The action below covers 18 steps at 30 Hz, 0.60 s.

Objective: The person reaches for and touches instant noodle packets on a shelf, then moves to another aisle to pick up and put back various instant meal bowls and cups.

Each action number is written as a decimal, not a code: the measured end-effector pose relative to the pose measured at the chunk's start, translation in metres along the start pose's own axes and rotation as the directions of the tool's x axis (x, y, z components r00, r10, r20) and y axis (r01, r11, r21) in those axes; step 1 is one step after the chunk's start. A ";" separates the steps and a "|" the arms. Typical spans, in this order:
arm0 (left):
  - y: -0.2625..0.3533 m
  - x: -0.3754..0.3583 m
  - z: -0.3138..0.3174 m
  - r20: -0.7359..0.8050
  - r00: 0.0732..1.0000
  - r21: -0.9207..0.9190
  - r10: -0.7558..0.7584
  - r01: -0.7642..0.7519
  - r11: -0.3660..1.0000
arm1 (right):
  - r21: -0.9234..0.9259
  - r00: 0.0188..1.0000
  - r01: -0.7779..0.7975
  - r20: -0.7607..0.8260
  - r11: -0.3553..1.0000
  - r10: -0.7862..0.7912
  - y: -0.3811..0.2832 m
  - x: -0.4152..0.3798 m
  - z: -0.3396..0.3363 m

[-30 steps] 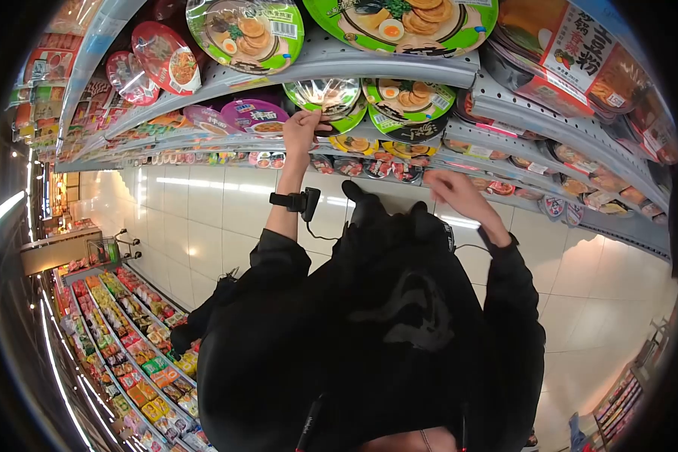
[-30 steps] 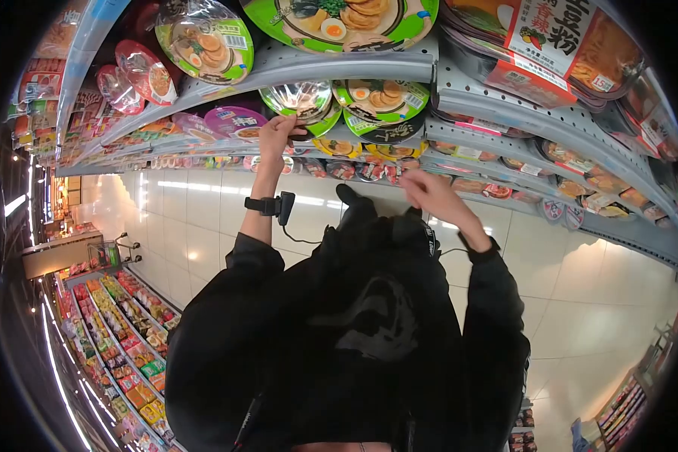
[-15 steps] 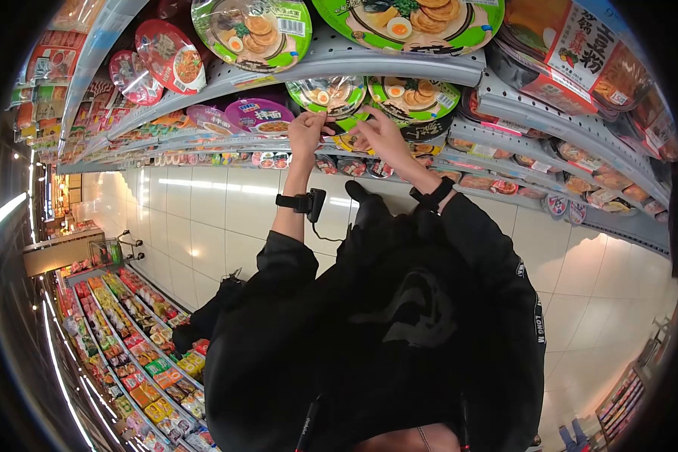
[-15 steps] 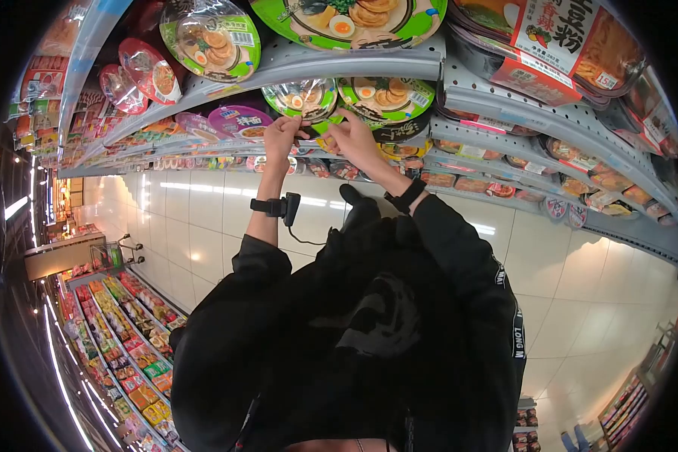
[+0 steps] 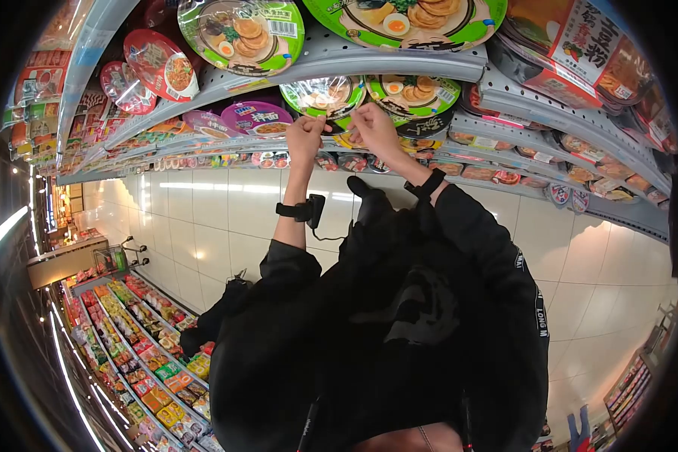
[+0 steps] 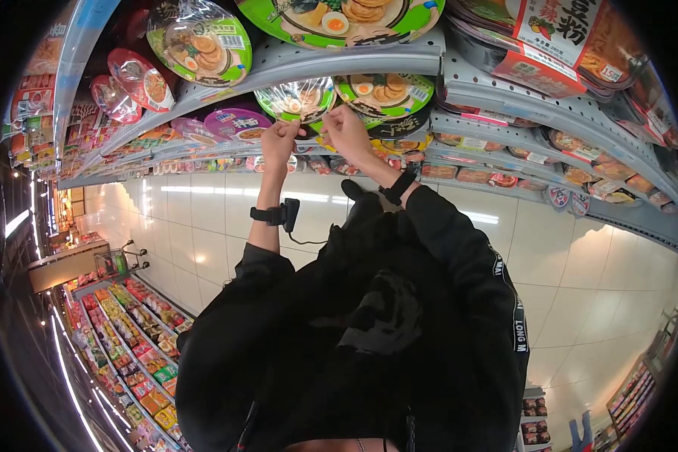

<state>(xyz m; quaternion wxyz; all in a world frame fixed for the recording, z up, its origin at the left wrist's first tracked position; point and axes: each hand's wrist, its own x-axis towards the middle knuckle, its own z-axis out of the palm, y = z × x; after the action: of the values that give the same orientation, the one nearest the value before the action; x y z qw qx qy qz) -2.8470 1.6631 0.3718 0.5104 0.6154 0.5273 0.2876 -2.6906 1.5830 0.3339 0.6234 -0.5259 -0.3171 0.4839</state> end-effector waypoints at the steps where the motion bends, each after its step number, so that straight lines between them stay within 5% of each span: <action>1: 0.000 -0.002 0.001 -0.011 1.000 -0.006 0.017 -0.017 1.000 | 0.002 1.000 -0.001 -0.001 1.000 0.001 0.000 0.000 0.000; 18: -0.003 -0.010 0.000 0.011 1.000 -0.083 -0.029 0.030 0.996 | -0.047 0.998 0.018 -0.062 0.999 -0.021 -0.009 -0.004 0.005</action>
<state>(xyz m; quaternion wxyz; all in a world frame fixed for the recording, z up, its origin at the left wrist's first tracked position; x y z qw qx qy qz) -2.8508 1.6537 0.3709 0.5423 0.5871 0.5215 0.2988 -2.6940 1.5809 0.3443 0.6254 -0.5520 -0.3136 0.4536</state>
